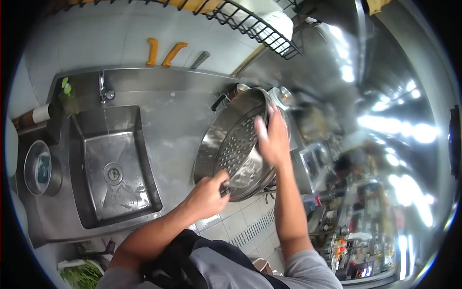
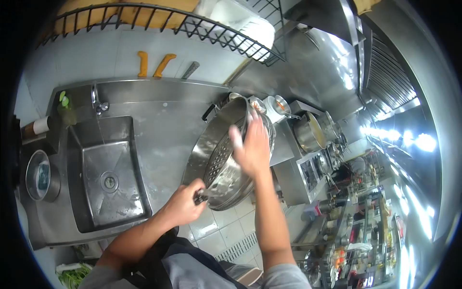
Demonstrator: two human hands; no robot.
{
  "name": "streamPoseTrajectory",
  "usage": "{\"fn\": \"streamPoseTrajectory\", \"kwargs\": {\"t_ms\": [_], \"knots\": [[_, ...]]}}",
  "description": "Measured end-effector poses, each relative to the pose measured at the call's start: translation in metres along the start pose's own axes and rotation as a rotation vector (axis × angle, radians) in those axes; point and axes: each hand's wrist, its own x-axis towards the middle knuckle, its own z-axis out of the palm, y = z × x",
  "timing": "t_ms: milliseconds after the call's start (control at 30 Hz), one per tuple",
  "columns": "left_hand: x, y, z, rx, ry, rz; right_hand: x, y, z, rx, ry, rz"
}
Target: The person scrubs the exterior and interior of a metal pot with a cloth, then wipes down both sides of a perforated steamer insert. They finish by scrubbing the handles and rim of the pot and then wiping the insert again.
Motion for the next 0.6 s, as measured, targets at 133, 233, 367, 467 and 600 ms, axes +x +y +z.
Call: {"fn": "streamPoseTrajectory", "kwargs": {"t_ms": [133,233,367,467,600], "knots": [[-0.013,-0.007,0.003,-0.027,-0.019,0.037,0.064,0.013,-0.002,0.127,-0.199,0.388],[0.013,0.004,0.001,0.013,0.031,0.039,0.015,0.009,0.009,0.045,0.033,0.122],[0.047,0.014,0.000,0.010,0.042,0.042,-0.072,-0.005,0.016,0.155,-0.062,-0.088],[0.052,0.005,0.002,-0.039,0.045,0.081,-0.051,0.002,0.006,0.280,-0.096,-0.018],[0.042,-0.002,-0.012,-0.006,-0.002,0.061,0.007,0.019,0.016,0.121,0.053,0.011]]}}
